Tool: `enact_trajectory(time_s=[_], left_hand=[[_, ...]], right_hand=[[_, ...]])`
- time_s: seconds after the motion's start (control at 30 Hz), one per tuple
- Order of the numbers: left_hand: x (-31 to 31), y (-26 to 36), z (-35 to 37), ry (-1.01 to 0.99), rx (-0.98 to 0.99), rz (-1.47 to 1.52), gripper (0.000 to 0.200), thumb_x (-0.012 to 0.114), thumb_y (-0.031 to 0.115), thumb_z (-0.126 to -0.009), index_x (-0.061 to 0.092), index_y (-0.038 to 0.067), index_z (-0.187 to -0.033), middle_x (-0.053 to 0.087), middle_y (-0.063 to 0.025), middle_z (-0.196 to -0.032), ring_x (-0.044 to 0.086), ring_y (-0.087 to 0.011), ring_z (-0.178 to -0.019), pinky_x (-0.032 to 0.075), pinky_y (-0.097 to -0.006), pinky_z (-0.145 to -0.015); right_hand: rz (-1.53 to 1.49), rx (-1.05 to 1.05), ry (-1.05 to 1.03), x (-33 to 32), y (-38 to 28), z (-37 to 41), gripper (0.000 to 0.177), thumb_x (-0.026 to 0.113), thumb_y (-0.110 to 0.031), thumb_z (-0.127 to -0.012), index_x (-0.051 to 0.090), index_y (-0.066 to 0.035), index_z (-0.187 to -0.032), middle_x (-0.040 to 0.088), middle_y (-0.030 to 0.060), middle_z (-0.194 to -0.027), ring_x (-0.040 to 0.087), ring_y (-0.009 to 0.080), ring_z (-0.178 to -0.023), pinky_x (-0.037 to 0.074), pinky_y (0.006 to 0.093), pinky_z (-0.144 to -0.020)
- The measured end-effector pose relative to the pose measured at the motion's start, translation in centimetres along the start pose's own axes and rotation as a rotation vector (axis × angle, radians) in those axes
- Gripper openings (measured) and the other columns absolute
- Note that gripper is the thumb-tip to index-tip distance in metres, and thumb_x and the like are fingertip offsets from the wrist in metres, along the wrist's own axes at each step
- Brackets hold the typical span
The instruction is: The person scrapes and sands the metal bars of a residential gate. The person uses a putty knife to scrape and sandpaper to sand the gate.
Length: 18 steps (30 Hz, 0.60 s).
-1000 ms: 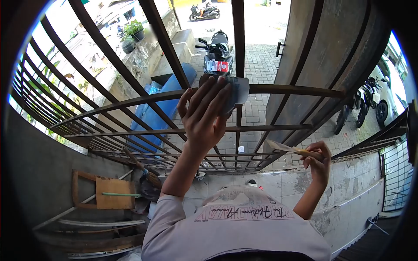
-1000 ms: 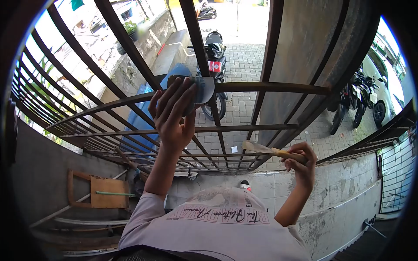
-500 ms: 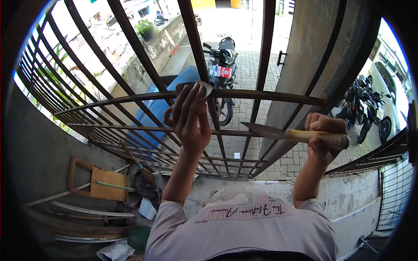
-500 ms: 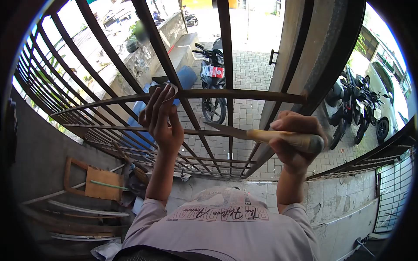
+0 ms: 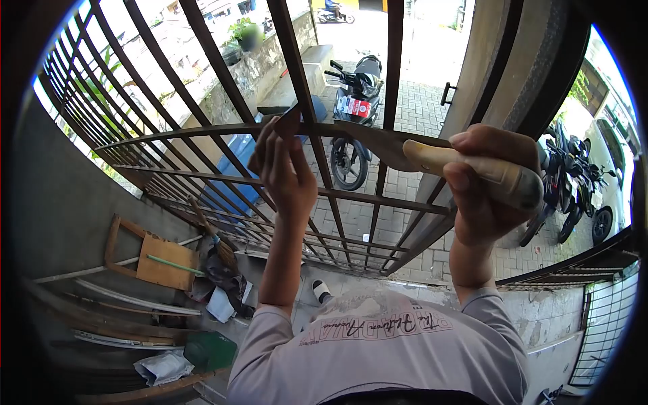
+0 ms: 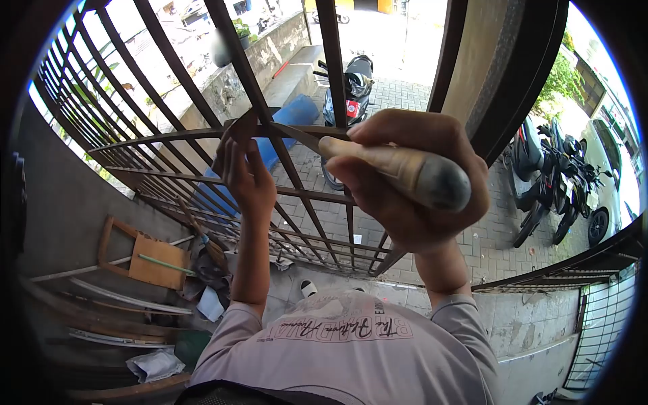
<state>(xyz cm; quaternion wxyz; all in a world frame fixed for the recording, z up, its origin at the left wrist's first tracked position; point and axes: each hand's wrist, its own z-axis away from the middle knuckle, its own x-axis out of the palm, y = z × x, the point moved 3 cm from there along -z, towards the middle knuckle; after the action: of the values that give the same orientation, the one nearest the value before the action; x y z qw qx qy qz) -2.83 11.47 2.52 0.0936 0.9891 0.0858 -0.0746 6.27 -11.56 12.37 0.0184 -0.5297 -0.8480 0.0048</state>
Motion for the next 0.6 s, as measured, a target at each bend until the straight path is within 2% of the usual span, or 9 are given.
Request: enact_trajectory(time_s=[0.07,0.13,0.17,0.3,0.4,0.43,0.47,0.53,0.6], left_hand=[[-0.3,-0.2,0.6,-0.031,-0.002,-0.078,0.025,0.054,0.003,-0.097,0.065,0.003,-0.12,0.069,-0.0159,-0.116,0.062,-0.033,-0.117,0.037,-0.0402,-0.1],[-1.2,-3.1,-0.1,-0.035,-0.06,-0.002,0.023,0.056,0.005,-0.097,0.065,0.002,-0.117,0.067,-0.017,-0.121,0.061,-0.0324,-0.118,0.036,-0.0409,-0.1],[-1.2,-4.4,0.1,-0.01,-0.186,0.165,0.021,0.056,0.006,-0.096,0.066,0.001,-0.115,0.067,-0.0166,-0.121,0.061,-0.0325,-0.12,0.036,-0.0419,-0.1],[0.4,0.9,0.0,0.05,-0.002,-0.021,0.021,0.053,0.004,-0.097,0.068,-0.001,-0.111,0.069,-0.0185,-0.111,0.063,-0.0343,-0.116,0.037,-0.041,-0.102],[-0.5,-2.4,-0.8,0.027,-0.004,0.011,0.02,0.054,0.006,-0.097,0.068,-0.002,-0.108,0.069,-0.0195,-0.109,0.064,-0.035,-0.115,0.037,-0.0406,-0.103],[-0.7,-4.1,-0.8,0.015,-0.142,0.102,0.02,0.054,0.006,-0.097,0.069,-0.001,-0.108,0.07,-0.0191,-0.109,0.064,-0.0347,-0.116,0.038,-0.041,-0.102],[-0.3,-4.2,-0.4,0.017,-0.141,0.1,0.02,0.054,0.006,-0.097,0.069,-0.001,-0.108,0.07,-0.0191,-0.109,0.064,-0.0347,-0.116,0.038,-0.041,-0.102],[0.4,-1.8,-0.3,0.068,-0.014,0.021,0.021,0.053,0.005,-0.097,0.069,-0.001,-0.109,0.07,-0.019,-0.109,0.065,-0.0351,-0.114,0.04,-0.0428,-0.1],[0.2,0.1,-0.2,0.037,-0.021,0.022,0.021,0.053,0.004,-0.097,0.069,-0.001,-0.108,0.07,-0.019,-0.108,0.065,-0.035,-0.113,0.04,-0.0435,-0.1]], right_hand=[[-0.017,0.07,-0.011,0.9,1.0,-0.2,0.033,0.089,-0.01,-0.075,0.07,0.003,-0.097,0.074,0.0106,-0.085,0.072,0.0154,-0.07,0.059,0.0263,-0.062],[0.016,0.055,-0.017,1.2,0.9,-0.2,0.032,0.089,-0.011,-0.075,0.07,0.003,-0.098,0.075,0.0099,-0.085,0.073,0.015,-0.071,0.059,0.0261,-0.062],[0.018,0.058,-0.009,1.3,0.8,-0.1,0.031,0.089,-0.011,-0.075,0.07,0.002,-0.096,0.074,0.0093,-0.085,0.073,0.0147,-0.07,0.058,0.0259,-0.061],[0.069,0.112,-0.051,2.6,0.9,-0.2,0.024,0.084,-0.006,-0.08,0.069,0.001,-0.097,0.073,0.0095,-0.088,0.07,0.0151,-0.073,0.055,0.0253,-0.064],[0.054,0.08,-0.058,3.9,1.9,-0.9,0.026,0.089,-0.013,-0.075,0.07,-0.004,-0.09,0.071,0.0059,-0.079,0.07,0.0143,-0.066,0.053,0.0277,-0.055],[0.073,0.076,-0.094,3.9,1.9,-0.9,0.025,0.088,-0.015,-0.076,0.07,-0.004,-0.09,0.071,0.0058,-0.077,0.07,0.0152,-0.066,0.052,0.0284,-0.055],[0.072,0.075,-0.093,3.9,1.8,-0.8,0.025,0.088,-0.015,-0.076,0.07,-0.004,-0.09,0.071,0.0058,-0.077,0.07,0.0152,-0.066,0.052,0.0284,-0.055],[0.078,0.109,-0.189,4.5,2.1,-0.6,0.024,0.086,-0.007,-0.078,0.07,-0.001,-0.095,0.074,0.0076,-0.085,0.071,0.0128,-0.071,0.055,0.0252,-0.061],[0.102,0.132,-0.182,5.5,2.6,-0.4,0.024,0.086,-0.008,-0.078,0.07,-0.001,-0.095,0.073,0.007,-0.085,0.071,0.0132,-0.073,0.056,0.026,-0.063]])
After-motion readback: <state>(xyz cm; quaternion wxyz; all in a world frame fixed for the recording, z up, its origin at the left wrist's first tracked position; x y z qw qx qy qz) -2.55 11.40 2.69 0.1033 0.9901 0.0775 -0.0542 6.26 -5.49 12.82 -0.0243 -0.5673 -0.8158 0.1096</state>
